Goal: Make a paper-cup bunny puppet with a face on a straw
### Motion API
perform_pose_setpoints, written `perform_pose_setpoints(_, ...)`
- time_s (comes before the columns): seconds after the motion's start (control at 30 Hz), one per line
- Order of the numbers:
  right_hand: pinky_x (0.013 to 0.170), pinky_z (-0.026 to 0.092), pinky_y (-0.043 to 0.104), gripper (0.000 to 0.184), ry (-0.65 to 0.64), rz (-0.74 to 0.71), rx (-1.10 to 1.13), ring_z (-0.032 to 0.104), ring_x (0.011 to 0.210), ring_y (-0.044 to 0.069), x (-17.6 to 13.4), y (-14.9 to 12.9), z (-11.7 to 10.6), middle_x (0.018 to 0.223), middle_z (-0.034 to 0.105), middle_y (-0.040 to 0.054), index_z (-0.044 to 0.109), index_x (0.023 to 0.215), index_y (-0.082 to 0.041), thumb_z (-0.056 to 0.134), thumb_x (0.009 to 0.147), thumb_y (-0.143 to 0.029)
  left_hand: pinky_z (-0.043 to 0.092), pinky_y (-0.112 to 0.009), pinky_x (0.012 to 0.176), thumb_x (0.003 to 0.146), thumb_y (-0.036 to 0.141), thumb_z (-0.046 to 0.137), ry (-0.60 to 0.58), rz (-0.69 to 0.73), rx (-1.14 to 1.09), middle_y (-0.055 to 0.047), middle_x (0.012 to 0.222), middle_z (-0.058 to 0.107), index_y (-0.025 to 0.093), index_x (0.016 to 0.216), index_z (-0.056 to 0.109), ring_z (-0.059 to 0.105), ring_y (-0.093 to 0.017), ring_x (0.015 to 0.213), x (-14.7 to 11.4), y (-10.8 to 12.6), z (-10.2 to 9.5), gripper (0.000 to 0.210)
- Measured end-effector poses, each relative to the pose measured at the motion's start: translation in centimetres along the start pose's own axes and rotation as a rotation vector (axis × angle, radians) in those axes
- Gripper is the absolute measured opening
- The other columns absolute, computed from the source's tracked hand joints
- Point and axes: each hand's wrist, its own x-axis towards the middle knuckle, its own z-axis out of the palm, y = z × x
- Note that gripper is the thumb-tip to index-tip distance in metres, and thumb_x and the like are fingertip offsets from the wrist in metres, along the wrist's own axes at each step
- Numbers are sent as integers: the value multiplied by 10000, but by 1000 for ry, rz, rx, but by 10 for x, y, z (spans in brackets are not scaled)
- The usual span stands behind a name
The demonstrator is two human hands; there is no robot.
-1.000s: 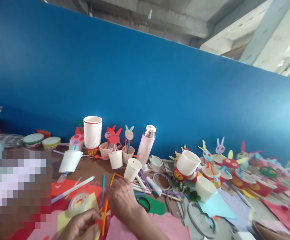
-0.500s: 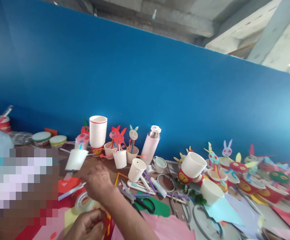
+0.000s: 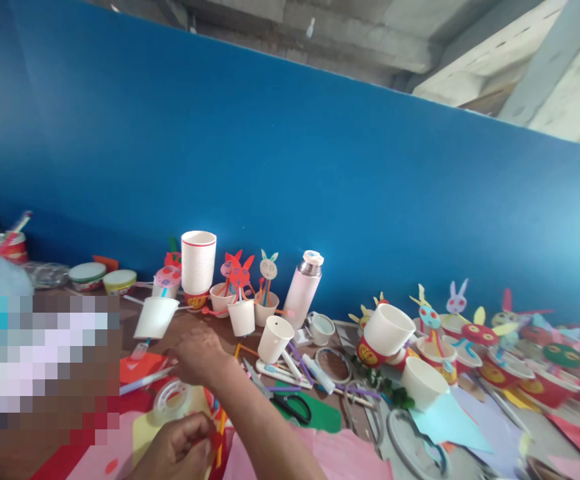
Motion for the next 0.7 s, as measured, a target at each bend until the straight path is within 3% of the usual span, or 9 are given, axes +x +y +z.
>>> perform_pose_setpoints(0.13,739,417,279,198,-8,-44,39,592,831,200,-22,4,-14,909,674,102,627,980,-169,475,882,-251,303,-237,515,747,278,449,-16,67,24,40,584,397,187,645,447,371,-113,545,0,-7,-2,137)
perform_pose_setpoints(0.23,624,414,236,217,-13,-1,152,601,716,154,-55,11,-27,844,656,28,503,1084,-187,389,900,-193,292,-238,520,760,282,457,-14,72,13,43,584,384,187,637,444,357,-110,550,-1,-8,-2,156)
perform_pose_setpoints(0.4,641,415,239,125,0,89,879,535,674,120,-116,29,-30,762,557,-3,475,946,-178,377,898,-239,266,-224,503,788,280,459,10,35,-48,56,584,361,183,667,459,317,-94,535,-6,-1,-1,155)
perform_pose_setpoints(0.47,635,412,250,127,92,160,1148,510,651,118,-134,36,-27,753,518,-6,463,932,-178,412,874,-278,255,-220,485,800,296,460,3,2,-63,59,582,362,180,700,476,312,-89,519,-7,-2,0,154)
perform_pose_setpoints(0.53,594,380,237,154,199,231,1282,458,606,108,-146,41,-24,709,476,-20,469,910,-180,458,853,-323,243,-217,462,801,319,472,-13,-22,-74,60,581,382,179,720,489,311,-82,495,-7,-4,-1,163)
perform_pose_setpoints(0.7,447,230,207,346,403,279,1287,266,457,74,-156,53,-23,540,321,-75,495,856,-177,429,875,-516,195,-204,409,800,365,496,6,-70,-61,64,572,415,176,763,516,273,-62,442,-5,-9,-2,194)
